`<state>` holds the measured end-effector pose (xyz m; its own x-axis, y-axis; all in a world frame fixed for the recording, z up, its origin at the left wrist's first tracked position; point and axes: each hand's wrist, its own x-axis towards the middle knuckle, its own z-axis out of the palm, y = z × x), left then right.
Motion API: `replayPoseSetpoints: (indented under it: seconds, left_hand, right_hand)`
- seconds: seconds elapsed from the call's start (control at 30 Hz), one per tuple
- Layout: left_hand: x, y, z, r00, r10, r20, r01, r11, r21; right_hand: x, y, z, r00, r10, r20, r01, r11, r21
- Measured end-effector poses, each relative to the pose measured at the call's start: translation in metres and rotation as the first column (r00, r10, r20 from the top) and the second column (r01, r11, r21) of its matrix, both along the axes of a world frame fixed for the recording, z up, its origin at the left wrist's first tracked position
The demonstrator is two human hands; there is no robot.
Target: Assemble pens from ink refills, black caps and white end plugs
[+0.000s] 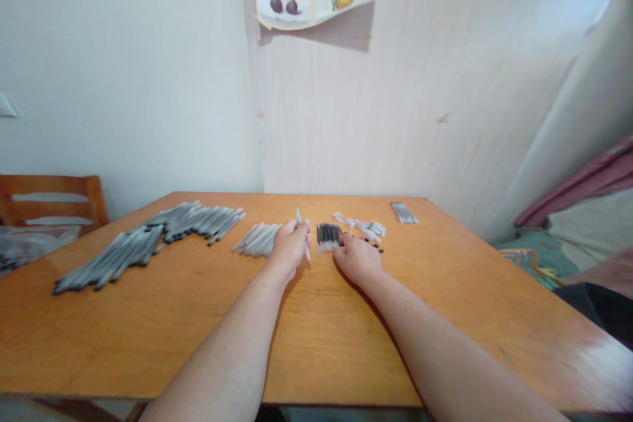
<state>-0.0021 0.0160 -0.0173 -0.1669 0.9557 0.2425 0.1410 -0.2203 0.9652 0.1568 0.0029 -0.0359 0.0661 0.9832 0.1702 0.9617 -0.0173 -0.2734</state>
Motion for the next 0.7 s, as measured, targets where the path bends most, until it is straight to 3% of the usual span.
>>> replayPoseSetpoints:
  seconds: [0.7]
  left_hand:
    - [0.0015, -0.0025, 0.0053, 0.998, 0.022, 0.063, -0.020, 0.999, -0.026]
  right_hand:
    - [-0.0044, 0.0006, -0.0016, 0.992, -0.052, 0.111, 0.053, 0.999, -0.007]
